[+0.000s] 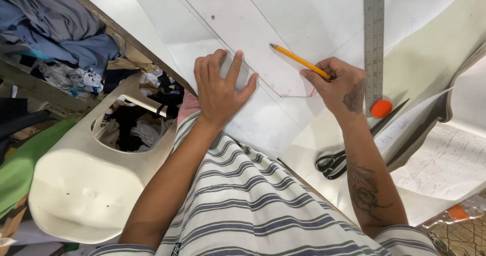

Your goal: The person uses a pencil, a metal ruler, and a yellow measuring tape to draw and measure lines on a large sheet of white paper. They repeatedly reposition the paper and tools to create a pattern layout on a cluttered work surface.

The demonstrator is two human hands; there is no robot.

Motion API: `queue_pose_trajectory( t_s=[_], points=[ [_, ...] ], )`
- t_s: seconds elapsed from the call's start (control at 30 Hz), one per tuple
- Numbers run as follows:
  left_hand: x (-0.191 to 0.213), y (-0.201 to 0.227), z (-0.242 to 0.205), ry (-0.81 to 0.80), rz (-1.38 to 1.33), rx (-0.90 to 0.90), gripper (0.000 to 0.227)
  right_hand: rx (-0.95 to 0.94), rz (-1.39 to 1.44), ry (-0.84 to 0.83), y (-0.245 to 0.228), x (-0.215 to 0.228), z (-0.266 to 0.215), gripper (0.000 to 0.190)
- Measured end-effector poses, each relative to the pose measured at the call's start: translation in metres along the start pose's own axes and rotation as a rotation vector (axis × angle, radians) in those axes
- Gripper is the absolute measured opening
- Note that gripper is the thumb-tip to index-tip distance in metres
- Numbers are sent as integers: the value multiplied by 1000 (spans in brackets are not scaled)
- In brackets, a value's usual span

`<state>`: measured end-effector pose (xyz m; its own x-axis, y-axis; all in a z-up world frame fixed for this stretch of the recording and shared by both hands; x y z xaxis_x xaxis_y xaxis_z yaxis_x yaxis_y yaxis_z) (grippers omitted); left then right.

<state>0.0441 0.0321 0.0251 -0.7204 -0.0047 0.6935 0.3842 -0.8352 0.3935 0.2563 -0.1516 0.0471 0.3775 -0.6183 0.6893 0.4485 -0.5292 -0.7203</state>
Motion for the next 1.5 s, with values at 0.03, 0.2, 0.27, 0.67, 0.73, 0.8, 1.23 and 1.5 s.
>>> queue_pose_trajectory(
  t_s=[0.03,0.2,0.27,0.67,0.73,0.8,1.23,1.5],
  points=[
    [0,-1,0,-3,-3,-1,51,-4,-1,1,2,-2,0,23],
    [0,2,1,58,-4,-60,48,90,-17,39,5,0,-1,26],
    [5,9,8,54,-12,-52,45,41,-16,47,4,0,-2,24],
    [8,14,13,-14,9,-2,66,-62,-10,13,3,0,-1,24],
    [6,15,13,-14,8,0,69,-71,-8,11,5,-1,-1,24],
    [4,13,11,-5,26,0,74,61,-39,48,4,-1,-2,26],
    [-3,12,4,-38,44,65,78,197,-160,98,0,3,-5,38],
    [3,34,30,-329,115,38,70,292,-217,126,5,-2,-6,54]
  ],
)
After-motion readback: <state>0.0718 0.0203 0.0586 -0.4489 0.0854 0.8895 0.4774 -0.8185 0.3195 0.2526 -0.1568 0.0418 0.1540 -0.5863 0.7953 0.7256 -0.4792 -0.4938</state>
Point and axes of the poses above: each hand's wrist, its own z-axis towards the middle knuckle, its own x-axis out of the back of the hand, y = z × x, the point moved 6 cm from there along z, towards the middle knuckle, and after that the axes turned 14 degrees about y, right-handed, at the moved point
